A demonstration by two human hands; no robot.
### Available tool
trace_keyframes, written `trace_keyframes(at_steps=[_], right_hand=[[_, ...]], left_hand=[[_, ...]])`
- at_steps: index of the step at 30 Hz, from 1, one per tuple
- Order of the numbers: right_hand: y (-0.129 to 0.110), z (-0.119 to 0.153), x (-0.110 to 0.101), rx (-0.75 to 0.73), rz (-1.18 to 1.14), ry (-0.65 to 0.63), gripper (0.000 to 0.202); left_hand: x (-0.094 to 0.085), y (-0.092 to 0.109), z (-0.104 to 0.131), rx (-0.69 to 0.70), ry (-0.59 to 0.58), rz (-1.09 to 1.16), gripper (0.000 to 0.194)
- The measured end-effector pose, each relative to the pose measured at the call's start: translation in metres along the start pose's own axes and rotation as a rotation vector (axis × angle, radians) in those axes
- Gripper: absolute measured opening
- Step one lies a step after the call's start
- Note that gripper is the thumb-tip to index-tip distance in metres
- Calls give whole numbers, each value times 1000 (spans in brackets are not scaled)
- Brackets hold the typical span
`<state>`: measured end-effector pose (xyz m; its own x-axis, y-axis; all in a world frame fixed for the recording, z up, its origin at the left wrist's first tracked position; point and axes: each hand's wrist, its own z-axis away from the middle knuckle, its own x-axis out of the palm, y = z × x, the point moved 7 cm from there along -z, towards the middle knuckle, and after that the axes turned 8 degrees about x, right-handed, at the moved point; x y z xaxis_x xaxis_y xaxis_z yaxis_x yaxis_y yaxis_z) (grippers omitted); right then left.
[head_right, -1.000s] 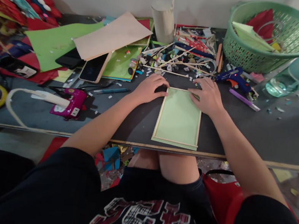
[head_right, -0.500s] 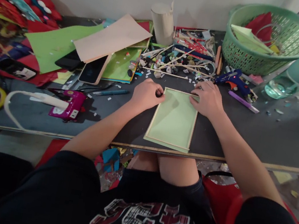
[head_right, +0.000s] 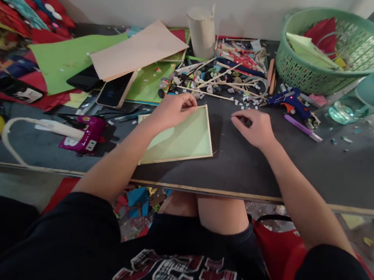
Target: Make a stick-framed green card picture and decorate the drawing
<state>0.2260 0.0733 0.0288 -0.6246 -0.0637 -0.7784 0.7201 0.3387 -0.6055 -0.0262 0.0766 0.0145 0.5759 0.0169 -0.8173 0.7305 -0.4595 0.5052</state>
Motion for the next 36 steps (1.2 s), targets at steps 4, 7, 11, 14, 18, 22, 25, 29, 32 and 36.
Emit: trace_keyframes(at_steps=[4,7,11,14,18,22,25,29,32,36], right_hand=[[-5,2,22,100,-440,-238,50],[-16,7,33,115,-646,-465,57],[-21,13,35,107,-795,-659,57],[-17,13,34,100,-831,-690,50],[-16,13,35,72,-830,-700,45],[-16,12,37,66,-798,-697,43],[-13,10,36,77,-779,-659,45],[-9,8,34,87,-757,-605,44],[-8,7,35,106,-755,-589,43],[-9,7,34,136,-749,-585,42]], left_hand=[[-1,31,-4,98,96,130,8],[-4,45,-8,174,194,152,5],[-9,48,-20,234,249,127,7],[-14,46,-31,256,253,118,8],[-15,46,-40,273,250,112,10],[-11,45,-42,276,256,115,10],[-10,42,-43,269,261,122,10],[-9,39,-44,256,252,130,11],[-9,38,-45,246,246,117,10],[-7,39,-46,229,235,111,14]])
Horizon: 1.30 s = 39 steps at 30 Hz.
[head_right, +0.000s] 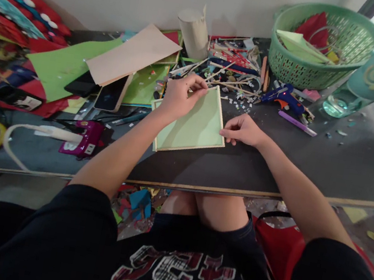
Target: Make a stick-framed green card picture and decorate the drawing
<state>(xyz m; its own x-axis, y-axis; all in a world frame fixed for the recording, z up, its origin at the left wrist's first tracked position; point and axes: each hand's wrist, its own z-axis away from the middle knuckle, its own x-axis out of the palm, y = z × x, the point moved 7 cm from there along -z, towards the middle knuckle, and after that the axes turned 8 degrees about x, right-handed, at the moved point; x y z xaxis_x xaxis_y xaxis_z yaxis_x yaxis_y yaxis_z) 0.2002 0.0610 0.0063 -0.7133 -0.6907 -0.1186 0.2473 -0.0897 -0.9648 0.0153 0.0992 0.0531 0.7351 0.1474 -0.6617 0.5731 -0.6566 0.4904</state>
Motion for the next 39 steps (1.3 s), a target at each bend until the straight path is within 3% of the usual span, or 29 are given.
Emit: trace_keyframes(at_steps=[3,5,10,12,15,20,25,28,32,37,39], right_hand=[[-3,3,-6,-1,-8,40,43],[-4,5,-14,-20,-4,94,43],[-3,8,-38,-101,53,245,47],[-3,7,-43,-129,94,275,50],[-3,7,-49,-165,163,341,54],[-3,13,-68,-238,279,598,50],[-4,22,-78,-278,371,827,45],[-11,25,-73,-314,412,810,51],[-6,23,-68,-277,368,712,74],[2,32,-82,-383,121,862,83],[-1,31,-81,-399,65,835,83]], left_hand=[[-2,-4,1,-15,0,-5,25],[-12,-14,7,-45,64,-46,31],[-62,-65,47,-220,427,-199,39],[-71,-91,63,-342,521,-80,48],[-57,-113,69,-432,448,253,58],[-29,-94,54,-347,196,383,58],[-26,-77,51,-385,249,445,58],[-20,-76,53,-458,255,497,49],[-9,-78,54,-476,238,535,44],[0,-83,58,-486,231,528,54],[2,-83,60,-510,233,560,57]])
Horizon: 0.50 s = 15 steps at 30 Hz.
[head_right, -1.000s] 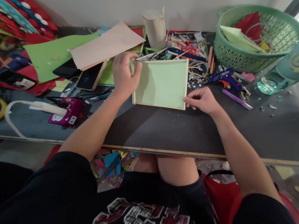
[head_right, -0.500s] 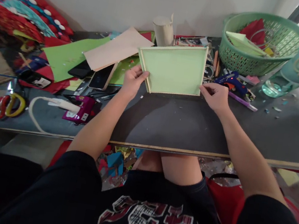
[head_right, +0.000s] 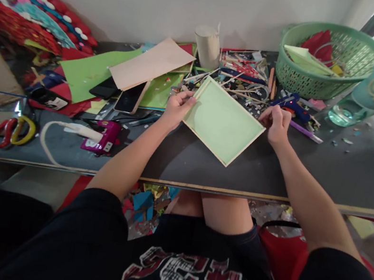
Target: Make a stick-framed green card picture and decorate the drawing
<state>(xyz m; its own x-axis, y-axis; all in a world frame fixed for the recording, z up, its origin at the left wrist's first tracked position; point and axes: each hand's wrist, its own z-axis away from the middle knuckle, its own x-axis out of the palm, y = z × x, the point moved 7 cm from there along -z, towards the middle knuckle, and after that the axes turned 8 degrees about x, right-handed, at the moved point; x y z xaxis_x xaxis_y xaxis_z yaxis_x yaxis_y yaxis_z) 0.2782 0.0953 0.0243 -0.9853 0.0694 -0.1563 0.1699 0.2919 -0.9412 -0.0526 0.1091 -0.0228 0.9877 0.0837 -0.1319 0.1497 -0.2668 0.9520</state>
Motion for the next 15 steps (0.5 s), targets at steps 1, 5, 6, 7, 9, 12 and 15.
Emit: trace_keyframes(at_steps=[1,5,6,7,9,12,15], right_hand=[[0,0,4,42,-22,-51,81],[5,10,33,320,-90,-386,75],[4,14,41,363,-96,-469,75],[3,19,49,384,-99,-546,73],[-2,27,60,373,-102,-667,67],[-11,32,69,318,-95,-754,61],[-11,33,70,303,-29,-755,61]], left_hand=[[0,0,1,-12,0,14,58],[6,7,4,-18,-62,39,60],[8,9,5,-23,-94,43,62],[11,10,6,-33,-124,46,63],[15,12,8,-57,-170,51,64],[19,17,10,-64,-202,46,62],[21,24,13,-35,-225,11,56]])
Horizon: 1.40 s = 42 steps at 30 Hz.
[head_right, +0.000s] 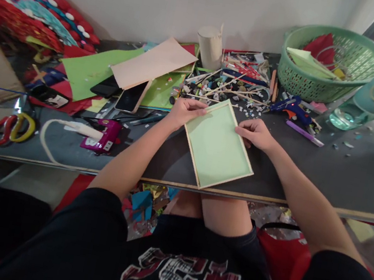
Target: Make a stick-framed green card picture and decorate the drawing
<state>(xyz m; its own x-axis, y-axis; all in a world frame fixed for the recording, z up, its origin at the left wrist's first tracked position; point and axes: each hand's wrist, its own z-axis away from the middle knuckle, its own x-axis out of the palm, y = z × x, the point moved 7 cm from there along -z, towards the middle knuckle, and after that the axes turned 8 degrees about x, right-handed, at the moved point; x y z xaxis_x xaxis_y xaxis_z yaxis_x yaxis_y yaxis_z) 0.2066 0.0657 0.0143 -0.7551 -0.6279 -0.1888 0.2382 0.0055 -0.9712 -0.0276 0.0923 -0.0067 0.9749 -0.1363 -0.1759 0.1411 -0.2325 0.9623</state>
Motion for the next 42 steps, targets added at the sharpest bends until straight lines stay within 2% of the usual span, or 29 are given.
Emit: trace_keyframes(at_steps=[2,4,8,10,12,15,17,19,21,24,27,30,38,42], right_hand=[[3,-1,-3,31,62,44,60],[4,-1,-12,25,139,155,57],[2,6,-35,-68,204,516,47],[6,9,-40,-47,180,600,44],[8,9,-39,-27,207,581,49],[2,10,-36,-69,371,532,62],[-4,12,-37,-74,530,530,63],[-5,11,-36,21,754,474,60],[0,11,-34,166,985,363,56],[4,11,-32,289,1174,254,53],[4,10,-31,306,1219,269,49],[7,7,-32,326,1227,286,47],[14,6,-32,401,1329,244,40],[15,5,-33,402,1328,261,41]], left_hand=[[1,3,1,17,-26,-20,52],[2,4,1,17,-37,-18,51],[-5,-5,-2,-76,89,83,45],[-6,-12,-1,-182,153,158,32],[-3,-16,2,-282,146,171,20],[4,-11,8,-329,10,34,33],[8,-5,11,-317,-100,-87,36],[11,-1,15,-303,-177,-206,32],[13,3,17,-275,-228,-327,30],[20,9,17,-141,-294,-513,27],[29,16,16,55,-308,-733,26],[34,15,16,150,-292,-860,33],[38,10,19,147,-316,-999,37],[27,11,15,148,-235,-1045,34]])
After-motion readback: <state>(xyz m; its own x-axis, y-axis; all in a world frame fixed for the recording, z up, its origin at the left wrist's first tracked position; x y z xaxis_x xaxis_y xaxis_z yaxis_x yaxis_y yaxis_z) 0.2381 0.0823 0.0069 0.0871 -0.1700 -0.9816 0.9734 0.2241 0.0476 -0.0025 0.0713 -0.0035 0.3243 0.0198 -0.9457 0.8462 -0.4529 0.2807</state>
